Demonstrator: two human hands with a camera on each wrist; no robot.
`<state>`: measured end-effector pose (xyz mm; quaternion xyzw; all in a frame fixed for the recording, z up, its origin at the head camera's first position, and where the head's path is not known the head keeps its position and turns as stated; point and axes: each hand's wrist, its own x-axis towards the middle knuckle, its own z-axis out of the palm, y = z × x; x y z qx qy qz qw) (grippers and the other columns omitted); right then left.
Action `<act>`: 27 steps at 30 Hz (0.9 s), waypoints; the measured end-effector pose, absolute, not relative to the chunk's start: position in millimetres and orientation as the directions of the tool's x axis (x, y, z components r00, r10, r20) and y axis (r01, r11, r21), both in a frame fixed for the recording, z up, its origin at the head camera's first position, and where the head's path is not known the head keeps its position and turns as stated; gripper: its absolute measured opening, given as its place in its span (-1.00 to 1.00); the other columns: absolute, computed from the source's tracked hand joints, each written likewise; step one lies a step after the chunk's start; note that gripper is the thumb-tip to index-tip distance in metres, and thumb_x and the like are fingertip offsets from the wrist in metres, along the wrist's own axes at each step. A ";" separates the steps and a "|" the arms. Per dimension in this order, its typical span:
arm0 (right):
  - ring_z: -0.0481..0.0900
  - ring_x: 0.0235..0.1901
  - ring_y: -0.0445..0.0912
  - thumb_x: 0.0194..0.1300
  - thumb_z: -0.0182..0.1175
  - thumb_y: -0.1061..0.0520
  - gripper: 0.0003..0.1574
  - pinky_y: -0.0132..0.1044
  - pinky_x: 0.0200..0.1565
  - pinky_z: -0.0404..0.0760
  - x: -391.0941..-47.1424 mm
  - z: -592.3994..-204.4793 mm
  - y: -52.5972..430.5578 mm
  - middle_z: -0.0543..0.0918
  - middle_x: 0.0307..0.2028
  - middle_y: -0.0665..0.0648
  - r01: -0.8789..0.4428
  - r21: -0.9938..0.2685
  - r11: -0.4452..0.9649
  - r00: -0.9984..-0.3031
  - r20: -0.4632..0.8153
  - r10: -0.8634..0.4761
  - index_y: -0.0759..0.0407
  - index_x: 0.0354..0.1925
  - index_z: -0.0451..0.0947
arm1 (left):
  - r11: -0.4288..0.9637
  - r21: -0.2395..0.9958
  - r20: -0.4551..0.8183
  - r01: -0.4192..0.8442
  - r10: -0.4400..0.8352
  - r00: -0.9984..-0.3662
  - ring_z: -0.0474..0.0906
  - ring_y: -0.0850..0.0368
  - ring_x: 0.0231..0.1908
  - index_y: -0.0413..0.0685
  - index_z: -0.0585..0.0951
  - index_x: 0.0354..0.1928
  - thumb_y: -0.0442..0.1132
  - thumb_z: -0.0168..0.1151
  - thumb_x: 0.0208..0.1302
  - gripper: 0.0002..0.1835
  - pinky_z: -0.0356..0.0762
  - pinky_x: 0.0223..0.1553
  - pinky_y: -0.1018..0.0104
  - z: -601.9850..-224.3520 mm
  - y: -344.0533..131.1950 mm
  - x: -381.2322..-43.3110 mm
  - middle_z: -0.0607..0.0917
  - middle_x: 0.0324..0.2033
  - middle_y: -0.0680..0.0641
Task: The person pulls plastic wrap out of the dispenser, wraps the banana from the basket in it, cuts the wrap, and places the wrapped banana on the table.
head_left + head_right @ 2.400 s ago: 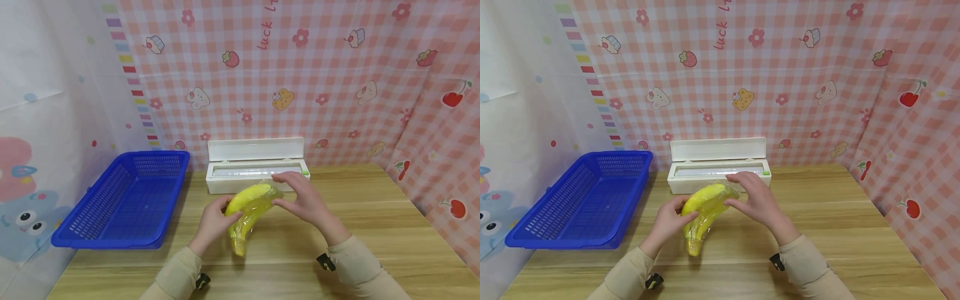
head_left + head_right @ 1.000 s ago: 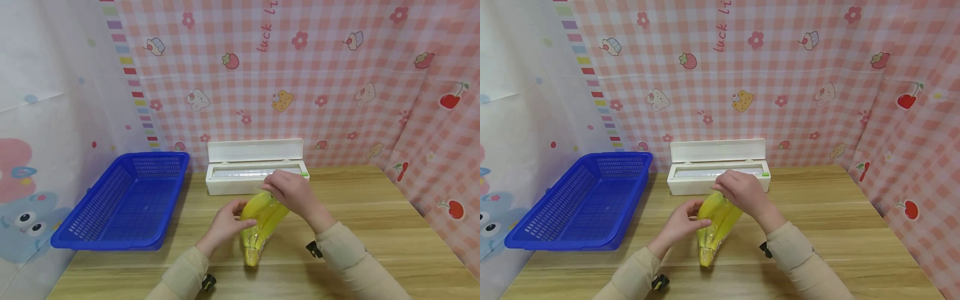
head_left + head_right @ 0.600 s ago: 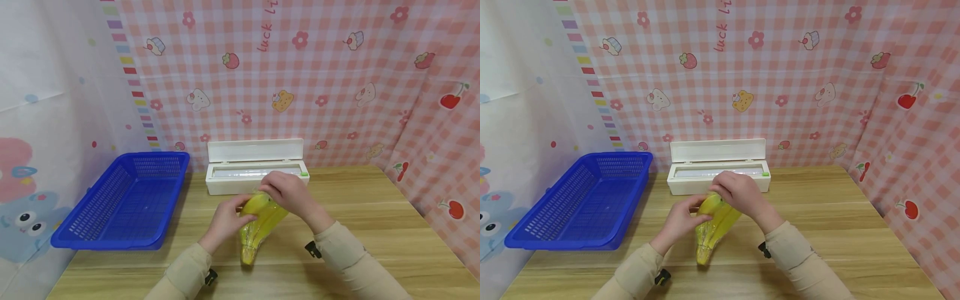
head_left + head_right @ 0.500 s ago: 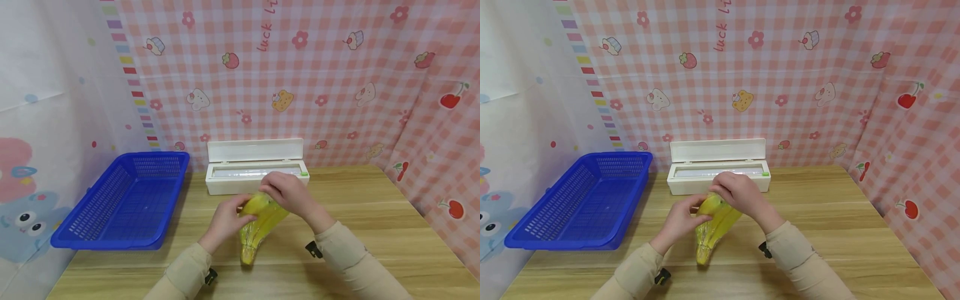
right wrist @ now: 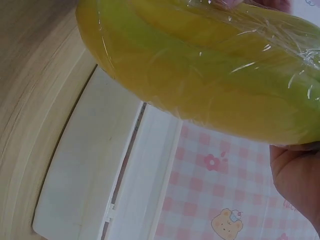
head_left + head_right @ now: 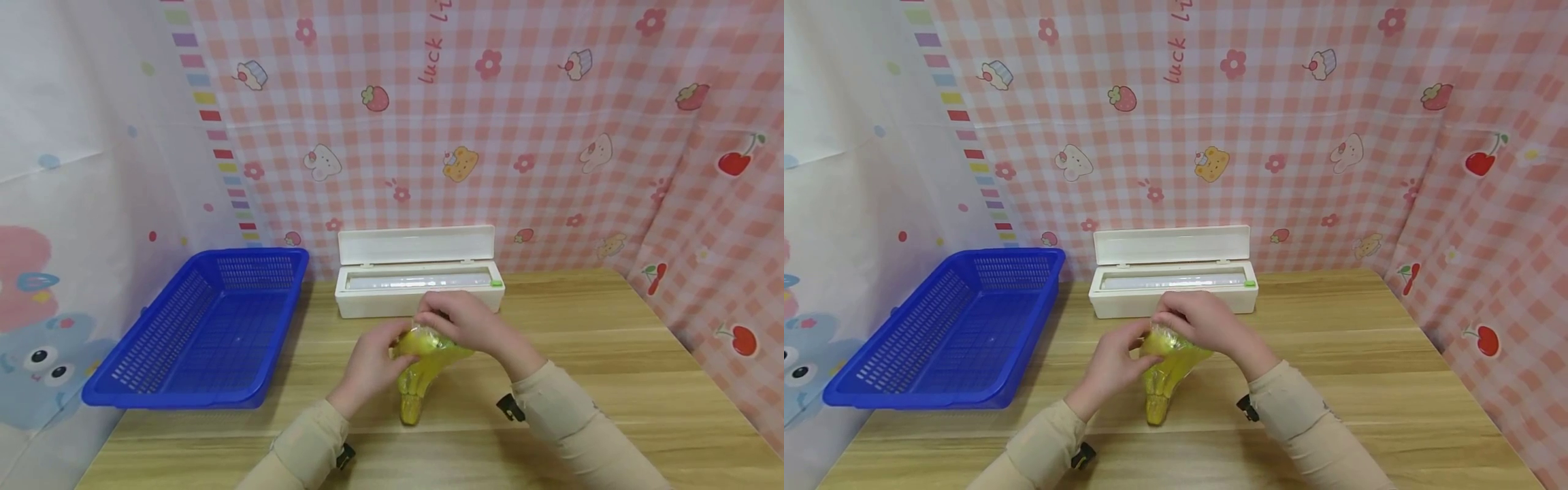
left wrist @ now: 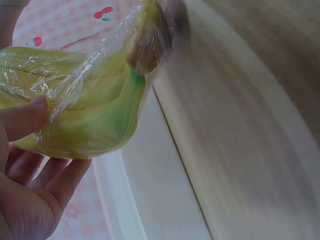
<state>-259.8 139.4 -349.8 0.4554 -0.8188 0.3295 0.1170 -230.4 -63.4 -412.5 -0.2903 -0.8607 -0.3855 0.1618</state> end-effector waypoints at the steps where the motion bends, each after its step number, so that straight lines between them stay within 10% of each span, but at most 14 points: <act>1: 0.36 -0.51 -0.30 0.38 0.22 0.20 -0.91 -0.36 -0.43 0.47 -259.9 -350.0 138.7 0.51 -0.49 -0.17 -0.807 -0.454 0.376 -0.575 0.463 -0.675 0.07 -0.32 0.57 | 0.537 0.565 0.507 0.626 0.373 -0.777 0.63 0.12 -0.17 -0.15 0.62 0.06 -0.40 0.52 0.02 -0.50 0.65 -0.13 0.21 -413.5 -63.7 -230.0 0.72 -0.14 -0.05; 15: 0.32 -0.57 -0.31 0.38 0.24 0.08 -0.87 -0.39 -0.47 0.43 -263.1 -344.4 124.2 0.43 -0.57 -0.20 -0.776 -0.497 0.389 -0.565 0.273 -0.778 0.04 -0.34 0.54 | 0.534 0.618 0.489 0.577 0.315 -0.814 0.61 0.15 -0.19 -0.08 0.63 0.00 -0.41 0.52 -0.03 -0.52 0.62 -0.09 0.22 -418.8 -70.6 -224.4 0.71 -0.17 0.01; 27: 0.20 -0.62 -0.28 0.22 0.41 -0.02 -0.74 -0.39 -0.51 0.26 -267.1 -361.9 124.1 0.27 -0.64 -0.15 -0.727 -0.543 0.421 -0.651 0.351 -0.673 -0.01 -0.40 0.50 | 0.518 0.592 0.522 0.617 0.338 -0.783 0.62 0.05 -0.07 -0.14 0.63 0.01 -0.45 0.52 -0.06 -0.49 0.60 0.00 0.14 -421.2 -75.2 -214.4 0.70 -0.08 -0.07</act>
